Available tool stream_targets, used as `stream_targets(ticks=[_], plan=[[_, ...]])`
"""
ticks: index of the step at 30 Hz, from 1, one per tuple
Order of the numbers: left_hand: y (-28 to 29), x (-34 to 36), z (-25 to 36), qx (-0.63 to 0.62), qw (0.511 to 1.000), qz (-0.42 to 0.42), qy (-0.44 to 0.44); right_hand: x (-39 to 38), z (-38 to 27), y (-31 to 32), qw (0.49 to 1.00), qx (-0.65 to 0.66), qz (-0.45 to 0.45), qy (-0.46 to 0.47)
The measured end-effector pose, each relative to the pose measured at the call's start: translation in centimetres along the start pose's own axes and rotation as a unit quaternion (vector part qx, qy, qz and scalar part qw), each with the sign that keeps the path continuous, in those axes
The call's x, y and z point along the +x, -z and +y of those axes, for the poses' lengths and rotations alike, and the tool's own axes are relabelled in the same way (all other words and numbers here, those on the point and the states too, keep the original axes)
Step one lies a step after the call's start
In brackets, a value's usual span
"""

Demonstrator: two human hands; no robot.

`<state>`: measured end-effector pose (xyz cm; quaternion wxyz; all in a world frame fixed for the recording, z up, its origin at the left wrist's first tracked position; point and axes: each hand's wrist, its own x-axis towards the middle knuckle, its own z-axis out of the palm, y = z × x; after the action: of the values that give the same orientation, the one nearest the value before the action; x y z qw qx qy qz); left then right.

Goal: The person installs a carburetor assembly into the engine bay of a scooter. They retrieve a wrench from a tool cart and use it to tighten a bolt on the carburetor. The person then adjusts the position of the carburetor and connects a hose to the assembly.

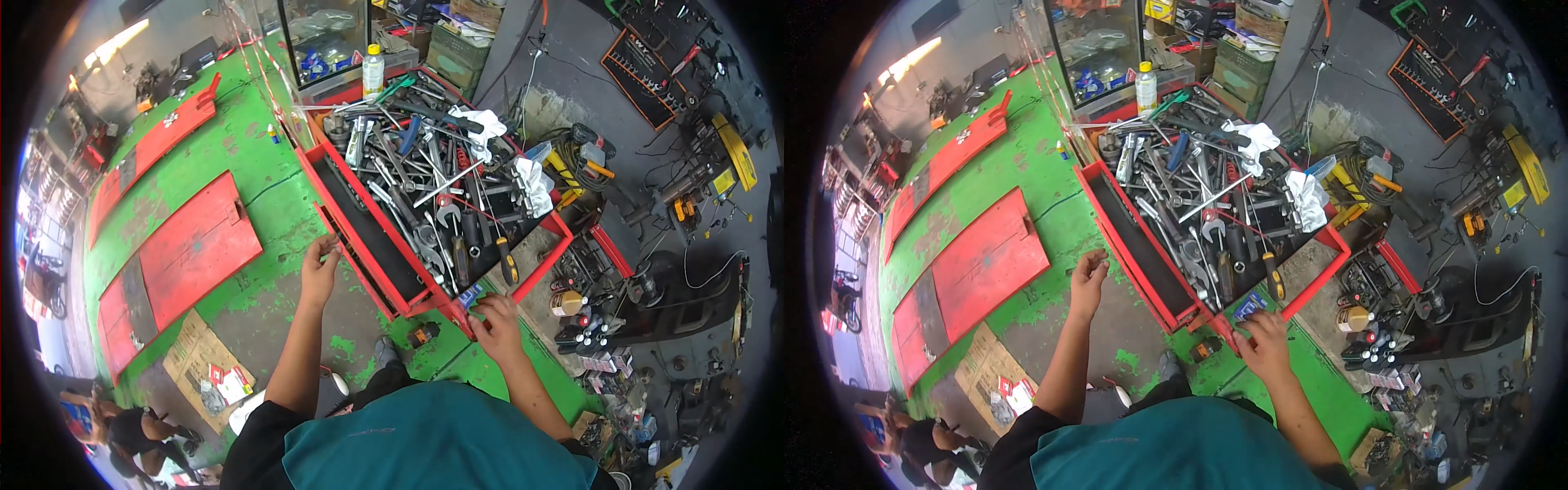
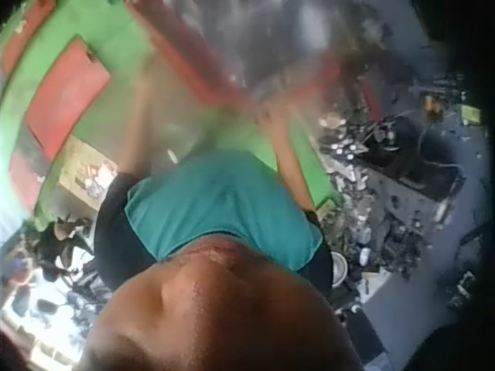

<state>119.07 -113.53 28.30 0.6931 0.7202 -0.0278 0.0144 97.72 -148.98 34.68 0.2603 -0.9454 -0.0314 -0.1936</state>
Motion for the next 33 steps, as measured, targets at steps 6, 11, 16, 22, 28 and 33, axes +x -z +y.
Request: stream_targets(ticks=[6,11,16,22,28,33], plan=[[-2.5,7.8,4.2,-0.034,0.997,0.018,-0.059,1.1,-0.8,-0.9,0.997,-0.066,-0.039,-0.017],[-3.6,12.7,7.3,-0.056,0.993,-0.004,-0.107,1.5,-1.2,-0.9,0.996,-0.066,-0.038,-0.042],[-3.7,16.3,8.8,-0.063,0.99,-0.061,-0.109,1.3,-0.7,-1.2,0.997,-0.049,-0.033,-0.046],[-5.7,18.6,9.3,-0.086,0.982,-0.122,-0.117,1.3,-0.7,-1.1,0.998,-0.037,-0.026,-0.052],[-7.3,19.9,9.5,-0.083,0.976,-0.166,-0.114,2.1,-1.4,-0.8,0.997,-0.034,-0.01,-0.07],[-7.5,20.6,10.0,-0.074,0.977,-0.156,-0.127,2.0,-1.3,-1.0,0.997,-0.035,-0.002,-0.066]])
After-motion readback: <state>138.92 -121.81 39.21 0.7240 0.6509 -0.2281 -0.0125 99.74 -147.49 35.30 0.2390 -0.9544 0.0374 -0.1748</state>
